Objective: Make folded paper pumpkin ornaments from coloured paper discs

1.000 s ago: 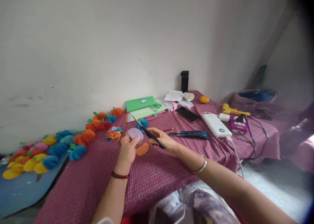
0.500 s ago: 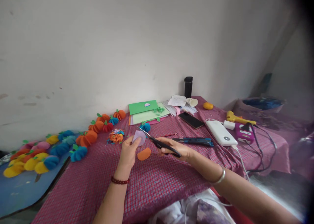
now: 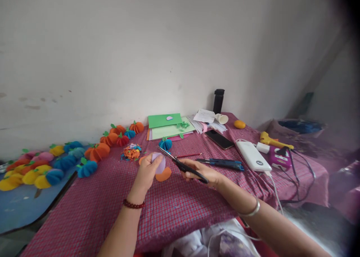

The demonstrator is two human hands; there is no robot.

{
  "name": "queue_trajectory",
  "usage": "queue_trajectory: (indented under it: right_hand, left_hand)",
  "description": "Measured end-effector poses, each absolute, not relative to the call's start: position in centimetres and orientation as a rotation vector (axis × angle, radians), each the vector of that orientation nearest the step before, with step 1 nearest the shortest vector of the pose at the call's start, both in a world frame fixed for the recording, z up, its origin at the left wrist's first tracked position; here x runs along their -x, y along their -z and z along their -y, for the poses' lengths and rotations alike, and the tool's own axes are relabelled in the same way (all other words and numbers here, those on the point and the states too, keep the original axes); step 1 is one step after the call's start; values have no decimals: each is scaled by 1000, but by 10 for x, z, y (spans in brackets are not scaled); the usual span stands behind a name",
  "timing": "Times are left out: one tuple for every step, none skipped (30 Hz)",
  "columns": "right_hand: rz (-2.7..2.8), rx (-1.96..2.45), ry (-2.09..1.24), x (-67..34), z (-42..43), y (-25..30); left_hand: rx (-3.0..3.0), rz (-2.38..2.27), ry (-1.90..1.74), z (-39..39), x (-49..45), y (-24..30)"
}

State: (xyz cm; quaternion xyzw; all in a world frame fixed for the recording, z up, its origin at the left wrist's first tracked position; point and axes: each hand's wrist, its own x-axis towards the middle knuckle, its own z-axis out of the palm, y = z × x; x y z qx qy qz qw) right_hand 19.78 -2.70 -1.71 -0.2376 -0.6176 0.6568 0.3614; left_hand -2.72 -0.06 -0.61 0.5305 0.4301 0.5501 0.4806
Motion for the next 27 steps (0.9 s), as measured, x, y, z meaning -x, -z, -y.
queue_trajectory:
  right_hand:
    - [1612, 613, -1683, -198, 27, 17]
    - [1639, 617, -1661, -199, 27, 18]
    - [1672, 624, -1625, -198, 26, 18]
    - [1712, 633, -1577, -198, 26, 19]
    - [1754, 643, -1522, -197, 26, 20]
    - [1796, 655, -1461, -196, 25, 20]
    - [1834, 672, -1394, -195, 26, 20]
    - [1866, 694, -1324, -194, 26, 20]
    - [1895, 718, -1250, -194, 27, 19]
    - [1917, 742, -1179, -193, 29, 18]
    - [1935, 763, -1115, -192, 30, 17]
    - [1950, 779, -1059, -192, 32, 17]
    - [1961, 790, -1009, -191, 34, 16]
    - [1970, 795, -963, -191, 35, 16]
    - [1977, 797, -921, -191, 36, 15]
    - [1985, 796, -881, -191, 37, 15]
    - [1992, 793, -844, -191, 37, 15]
    - [1999, 787, -813, -191, 38, 16]
    - [2003, 777, -790, -191, 38, 16]
    - [2005, 766, -773, -190, 38, 16]
    - [2005, 758, -762, -190, 38, 16]
    - [2004, 752, -754, -190, 38, 16]
    - [2003, 749, -749, -189, 38, 16]
    - [2003, 748, -746, -189, 38, 16]
    - [2002, 744, -744, -189, 38, 16]
    - [1997, 738, -744, -189, 38, 16]
    - [1991, 730, -746, -188, 38, 17]
  left_hand:
    - [-1302, -1038, -1343, 2, 28, 5]
    - [-1306, -1025, -1345, 3, 28, 3]
    - [-1310, -1013, -1346, 4, 28, 2]
    - [-1315, -1002, -1349, 5, 29, 1]
    - [-1320, -994, -1351, 5, 29, 0]
    - [-1323, -989, -1353, 6, 29, 0]
    - [-1327, -986, -1355, 6, 29, 0]
    - [-1333, -984, -1360, 6, 30, 0]
    - [-1338, -982, -1368, 6, 30, 0]
    - [-1347, -979, -1376, 5, 30, 1]
    - [-1360, -975, -1384, 5, 30, 1]
    - [-1377, -970, -1393, 5, 30, 2]
    - [-1395, -966, -1394, 4, 30, 2]
    - [-1409, -961, -1391, 4, 30, 3]
    - [-1420, -956, -1386, 4, 30, 3]
    - [-1427, -953, -1386, 4, 30, 4]
    - [-1427, -954, -1391, 4, 29, 4]
    - [-1424, -960, -1399, 4, 29, 5]
    - [-1420, -966, -1410, 4, 29, 5]
    - [-1420, -971, -1419, 4, 28, 6]
    - [-1421, -975, -1426, 4, 27, 6]
    - [-1415, -977, -1432, 4, 27, 6]
    - [-1401, -976, -1441, 4, 26, 7]
    - [-1382, -975, -1451, 5, 25, 7]
    - [-1361, -978, -1463, 5, 24, 6]
    - [-1342, -983, -1474, 5, 23, 6]
    - [-1333, -988, -1477, 5, 22, 6]
